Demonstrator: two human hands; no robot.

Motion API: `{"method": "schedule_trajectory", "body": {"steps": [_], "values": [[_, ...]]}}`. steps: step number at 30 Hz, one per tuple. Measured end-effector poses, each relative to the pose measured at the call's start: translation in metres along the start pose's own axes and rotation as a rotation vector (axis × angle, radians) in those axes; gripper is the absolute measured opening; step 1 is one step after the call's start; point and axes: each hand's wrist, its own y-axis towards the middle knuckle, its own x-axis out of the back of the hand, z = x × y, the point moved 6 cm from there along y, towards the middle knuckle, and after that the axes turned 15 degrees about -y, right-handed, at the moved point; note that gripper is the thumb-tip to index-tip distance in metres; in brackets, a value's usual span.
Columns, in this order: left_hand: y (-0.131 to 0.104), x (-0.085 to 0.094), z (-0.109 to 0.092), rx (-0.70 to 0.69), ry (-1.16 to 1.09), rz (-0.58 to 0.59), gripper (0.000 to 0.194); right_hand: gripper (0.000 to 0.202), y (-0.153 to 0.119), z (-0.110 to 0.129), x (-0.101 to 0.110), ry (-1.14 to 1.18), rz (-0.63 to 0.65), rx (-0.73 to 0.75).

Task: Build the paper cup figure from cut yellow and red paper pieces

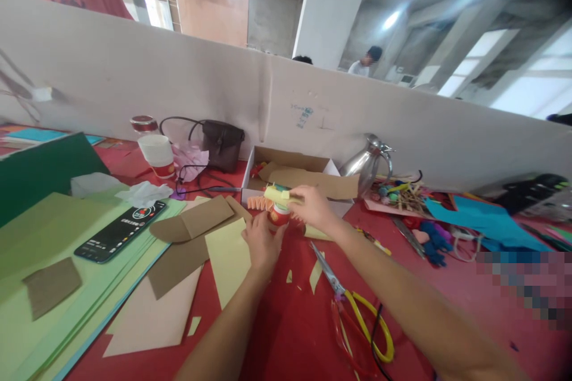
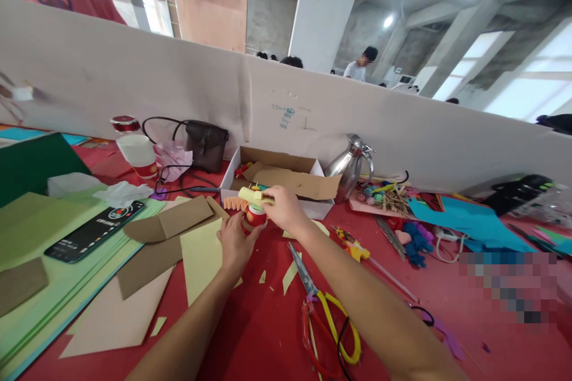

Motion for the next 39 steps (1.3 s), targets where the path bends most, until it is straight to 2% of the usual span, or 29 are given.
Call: {"method": "schedule_trajectory", "body": {"steps": [9,13,16,23,30,35,39], "values": [[-0.002,0.003,-0.003,0.011,-0.011,-0.009,0.033,0.026,-0.002,-0.008,0.001,0.132,0.011,-0.004],[-0.002,0.002,-0.002,0.017,-0.012,-0.015,0.034,0.041,-0.001,-0.011,0.012,0.249,-0.008,-0.001],[-0.001,0.001,-0.001,0.017,-0.006,-0.018,0.036,0.054,0.001,-0.013,0.018,0.250,0.009,-0.005],[-0.001,0.001,0.000,0.020,-0.005,-0.014,0.038,0.064,-0.002,-0.016,0.032,0.336,0.057,-0.036],[0.000,0.000,0.002,0.021,0.010,-0.005,0.038,0.047,-0.001,-0.033,0.030,0.539,0.065,-0.196],[-0.001,-0.001,0.002,0.013,0.005,-0.003,0.041,0.039,0.001,-0.045,0.018,0.760,0.088,-0.288],[-0.002,0.000,0.001,0.005,0.000,-0.012,0.040,0.038,-0.003,-0.050,0.004,0.903,0.149,-0.297]]}}
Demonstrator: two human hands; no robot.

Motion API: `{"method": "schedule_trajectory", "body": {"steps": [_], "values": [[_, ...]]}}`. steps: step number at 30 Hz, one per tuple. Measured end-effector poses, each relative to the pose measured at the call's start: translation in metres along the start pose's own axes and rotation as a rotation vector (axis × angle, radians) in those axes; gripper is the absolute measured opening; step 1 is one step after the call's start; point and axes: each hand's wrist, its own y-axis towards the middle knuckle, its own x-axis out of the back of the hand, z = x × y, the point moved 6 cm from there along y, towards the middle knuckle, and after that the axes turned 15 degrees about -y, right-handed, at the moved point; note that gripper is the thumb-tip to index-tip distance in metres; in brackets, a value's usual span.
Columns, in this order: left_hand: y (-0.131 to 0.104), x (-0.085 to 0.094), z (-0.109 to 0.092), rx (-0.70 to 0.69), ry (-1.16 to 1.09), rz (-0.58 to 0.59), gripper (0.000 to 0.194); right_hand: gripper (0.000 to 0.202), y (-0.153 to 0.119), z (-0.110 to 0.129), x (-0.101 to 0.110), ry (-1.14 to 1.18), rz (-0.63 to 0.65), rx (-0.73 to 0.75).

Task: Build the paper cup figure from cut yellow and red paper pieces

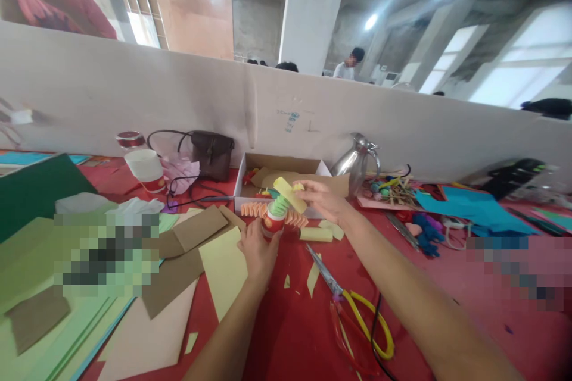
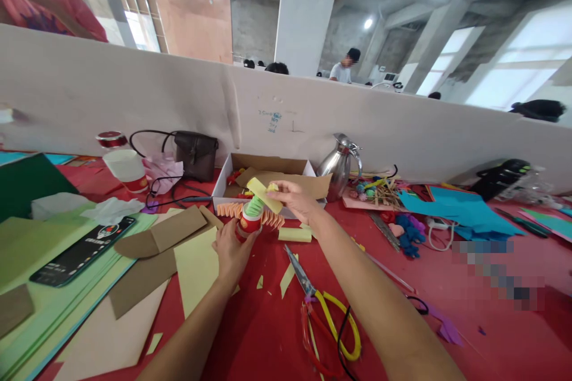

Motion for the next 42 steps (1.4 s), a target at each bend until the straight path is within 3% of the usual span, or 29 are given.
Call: {"method": "schedule_trajectory", "body": {"steps": [3,7,11,15,25,37,42], "values": [[-0.001,0.001,-0.001,0.002,-0.013,-0.002,0.037,0.040,-0.002,-0.005,-0.006,-0.030,0.036,0.000],[-0.001,0.001,-0.002,0.005,-0.026,0.003,0.039,0.041,-0.006,0.005,-0.010,-0.181,-0.054,0.077],[-0.001,0.001,-0.002,0.004,-0.027,-0.011,0.034,0.030,-0.011,0.025,-0.023,-0.570,-0.144,0.263],[-0.003,0.000,-0.002,0.016,-0.020,-0.011,0.033,0.019,-0.016,0.024,-0.038,-0.860,-0.209,0.275],[-0.001,-0.003,-0.001,0.055,-0.015,-0.016,0.029,0.015,-0.013,0.017,-0.038,-0.838,-0.221,0.204],[-0.005,-0.002,0.001,0.066,-0.032,-0.036,0.033,0.044,-0.014,0.023,-0.026,-0.730,-0.126,0.263],[-0.005,-0.003,0.002,0.073,-0.030,-0.037,0.044,0.054,-0.015,0.023,-0.019,-0.660,-0.108,0.260]]}}
